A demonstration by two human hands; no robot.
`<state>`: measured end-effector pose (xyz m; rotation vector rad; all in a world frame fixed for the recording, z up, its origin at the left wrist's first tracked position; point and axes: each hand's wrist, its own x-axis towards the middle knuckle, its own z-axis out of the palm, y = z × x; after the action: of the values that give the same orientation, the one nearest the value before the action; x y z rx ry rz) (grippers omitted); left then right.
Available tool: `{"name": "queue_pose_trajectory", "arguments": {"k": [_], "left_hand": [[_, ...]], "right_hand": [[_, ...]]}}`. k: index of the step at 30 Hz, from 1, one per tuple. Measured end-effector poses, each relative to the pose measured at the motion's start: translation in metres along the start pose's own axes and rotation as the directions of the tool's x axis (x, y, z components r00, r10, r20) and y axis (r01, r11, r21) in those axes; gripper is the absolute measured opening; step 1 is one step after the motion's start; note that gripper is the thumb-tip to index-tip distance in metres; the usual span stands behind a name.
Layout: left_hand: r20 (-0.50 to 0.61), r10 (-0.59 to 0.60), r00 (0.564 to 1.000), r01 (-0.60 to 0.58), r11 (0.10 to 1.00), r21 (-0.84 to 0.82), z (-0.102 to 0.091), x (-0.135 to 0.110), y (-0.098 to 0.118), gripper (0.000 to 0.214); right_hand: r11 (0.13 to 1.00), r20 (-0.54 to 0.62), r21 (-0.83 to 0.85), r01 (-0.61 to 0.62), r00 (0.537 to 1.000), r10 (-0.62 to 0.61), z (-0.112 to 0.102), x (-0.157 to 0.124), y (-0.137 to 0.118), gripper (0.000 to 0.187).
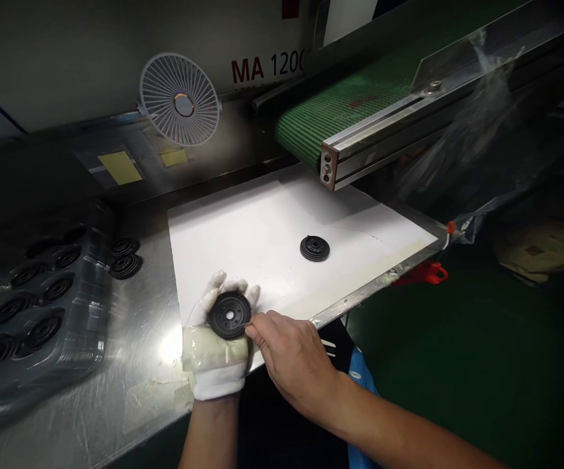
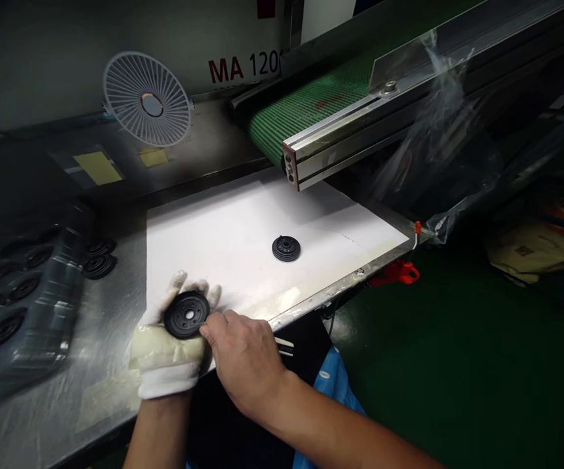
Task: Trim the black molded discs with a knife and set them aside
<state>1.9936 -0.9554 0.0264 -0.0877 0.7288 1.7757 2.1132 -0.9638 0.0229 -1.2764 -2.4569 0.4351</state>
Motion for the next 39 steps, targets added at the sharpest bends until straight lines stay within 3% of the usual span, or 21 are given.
{"name": "queue_pose_trajectory", "arguments": {"k": [4,11,16,22,27,32,37,39], "left_hand": [[0.009,-0.114,0.993,0.114,0.993,0.041,-0.001,-0.003,0.005,0.027],[-0.047,-0.020,0.999,0.021,1.000,0.006,0.014,-0.002,0.002,0.012],[-0.020,0.070,0.997,-0.070,0.998,-0.002,0.008,0.000,0.000,0.013],[0.009,-0.115,0.993,0.114,0.992,0.058,0.003,-0.005,0.009,0.033],[-0.093,-0.009,0.996,0.007,1.000,-0.022,0.011,-0.003,0.004,0.012],[-0.111,0.096,0.989,-0.103,0.993,-0.062,0.008,0.001,-0.004,0.012],[-0.056,-0.086,0.995,0.087,0.996,0.020,0.003,-0.001,0.000,0.027],[-0.041,-0.101,0.994,0.102,0.995,0.011,0.003,-0.001,0.001,0.028]], "right_hand": [[0.999,0.007,0.007,-0.035,0.999,0.035,-0.004,0.003,0.007,0.023],[0.999,0.005,-0.009,-0.042,0.999,0.042,-0.003,-0.002,0.001,0.023],[1.000,-0.029,0.007,0.008,1.000,-0.007,0.000,-0.004,-0.004,0.019],[1.000,-0.012,0.027,-0.014,1.000,0.015,-0.003,-0.002,0.004,0.023],[0.999,0.003,0.003,-0.046,0.999,0.046,-0.001,-0.002,0.002,0.025],[1.000,0.007,0.001,-0.018,1.000,0.018,0.005,-0.006,-0.004,0.022],[0.999,-0.004,0.035,-0.017,1.000,0.017,0.004,-0.005,0.001,0.021],[0.998,-0.011,0.045,-0.036,0.999,0.036,0.003,-0.004,0.003,0.022]]}}
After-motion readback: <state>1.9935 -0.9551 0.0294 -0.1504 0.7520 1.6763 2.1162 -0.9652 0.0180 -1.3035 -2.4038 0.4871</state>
